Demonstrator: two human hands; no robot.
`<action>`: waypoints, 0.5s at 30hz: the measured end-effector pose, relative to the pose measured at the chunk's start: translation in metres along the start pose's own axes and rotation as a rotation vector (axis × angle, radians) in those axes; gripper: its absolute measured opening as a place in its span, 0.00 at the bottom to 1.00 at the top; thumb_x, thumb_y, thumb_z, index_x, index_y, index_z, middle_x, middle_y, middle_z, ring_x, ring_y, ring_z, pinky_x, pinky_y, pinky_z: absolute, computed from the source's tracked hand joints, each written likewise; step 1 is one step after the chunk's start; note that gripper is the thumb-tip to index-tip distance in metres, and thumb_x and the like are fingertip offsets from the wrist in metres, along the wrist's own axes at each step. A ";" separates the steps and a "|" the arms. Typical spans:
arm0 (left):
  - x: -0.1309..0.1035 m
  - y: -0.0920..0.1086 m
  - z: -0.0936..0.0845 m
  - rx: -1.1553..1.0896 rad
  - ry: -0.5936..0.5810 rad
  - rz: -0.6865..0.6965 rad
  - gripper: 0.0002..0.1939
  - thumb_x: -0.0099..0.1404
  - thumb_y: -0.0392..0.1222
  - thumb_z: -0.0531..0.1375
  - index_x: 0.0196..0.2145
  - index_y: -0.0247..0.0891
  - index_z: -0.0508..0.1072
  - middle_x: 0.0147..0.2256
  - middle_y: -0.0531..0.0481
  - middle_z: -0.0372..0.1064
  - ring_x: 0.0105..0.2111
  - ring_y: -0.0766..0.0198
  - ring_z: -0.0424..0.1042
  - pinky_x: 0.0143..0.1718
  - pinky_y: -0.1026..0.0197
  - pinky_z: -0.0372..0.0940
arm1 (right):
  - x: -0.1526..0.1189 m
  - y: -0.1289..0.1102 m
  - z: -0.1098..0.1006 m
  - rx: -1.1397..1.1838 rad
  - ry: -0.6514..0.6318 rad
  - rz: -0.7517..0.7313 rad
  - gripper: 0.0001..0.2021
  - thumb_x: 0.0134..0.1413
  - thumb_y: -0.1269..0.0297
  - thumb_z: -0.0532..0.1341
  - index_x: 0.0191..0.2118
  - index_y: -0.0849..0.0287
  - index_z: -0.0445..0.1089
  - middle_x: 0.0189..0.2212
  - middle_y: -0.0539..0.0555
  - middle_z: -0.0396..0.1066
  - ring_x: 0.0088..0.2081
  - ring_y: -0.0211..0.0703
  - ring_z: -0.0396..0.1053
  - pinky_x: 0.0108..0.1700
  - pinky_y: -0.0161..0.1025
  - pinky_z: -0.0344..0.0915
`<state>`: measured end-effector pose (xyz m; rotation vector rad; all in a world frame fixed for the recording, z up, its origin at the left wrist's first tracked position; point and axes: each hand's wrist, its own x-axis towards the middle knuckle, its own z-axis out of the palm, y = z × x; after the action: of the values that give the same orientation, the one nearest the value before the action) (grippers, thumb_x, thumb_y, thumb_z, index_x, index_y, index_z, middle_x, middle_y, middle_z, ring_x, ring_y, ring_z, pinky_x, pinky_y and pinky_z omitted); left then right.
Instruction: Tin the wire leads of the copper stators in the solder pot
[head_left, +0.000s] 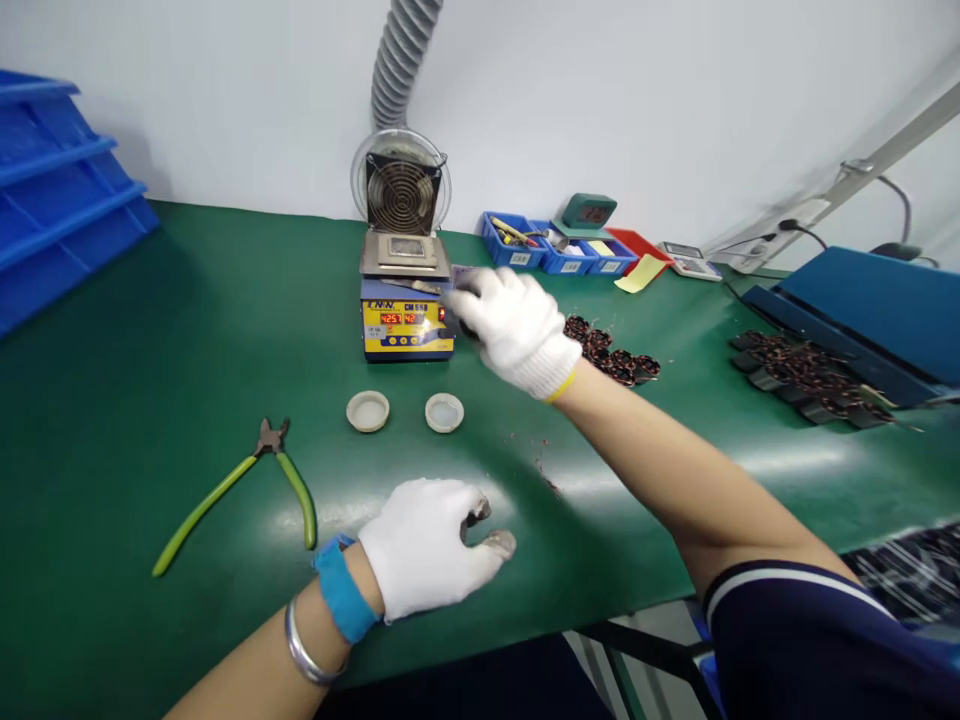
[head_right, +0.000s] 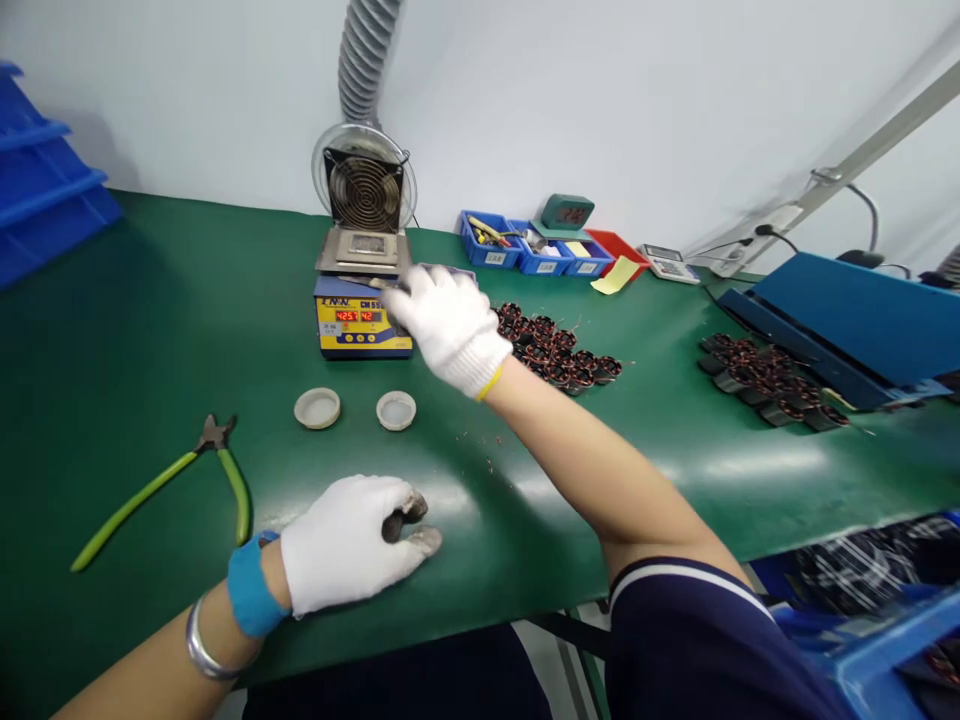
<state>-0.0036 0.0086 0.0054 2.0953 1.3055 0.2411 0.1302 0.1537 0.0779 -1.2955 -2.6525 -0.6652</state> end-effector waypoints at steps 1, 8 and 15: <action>0.000 -0.001 0.000 -0.016 0.032 0.003 0.17 0.62 0.56 0.55 0.28 0.41 0.72 0.26 0.50 0.72 0.28 0.55 0.71 0.29 0.56 0.57 | 0.022 0.006 -0.003 -0.005 0.026 0.028 0.17 0.70 0.70 0.50 0.59 0.57 0.65 0.54 0.61 0.63 0.50 0.56 0.62 0.47 0.48 0.62; 0.002 -0.015 0.002 -0.100 0.359 0.047 0.20 0.63 0.53 0.55 0.43 0.37 0.77 0.34 0.46 0.76 0.34 0.52 0.76 0.37 0.53 0.66 | 0.154 0.019 0.003 -0.035 -0.067 0.150 0.21 0.65 0.79 0.48 0.59 0.62 0.65 0.54 0.63 0.62 0.56 0.61 0.61 0.50 0.53 0.66; 0.001 -0.012 0.003 0.053 0.398 0.147 0.19 0.65 0.52 0.54 0.43 0.38 0.77 0.31 0.47 0.75 0.30 0.52 0.76 0.30 0.53 0.66 | 0.172 0.025 0.014 0.115 -0.068 0.129 0.16 0.61 0.79 0.56 0.53 0.67 0.68 0.53 0.62 0.64 0.58 0.63 0.60 0.56 0.57 0.61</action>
<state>-0.0108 0.0115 -0.0042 2.2681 1.3892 0.7261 0.0425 0.2978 0.1231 -1.4658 -2.5881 -0.4522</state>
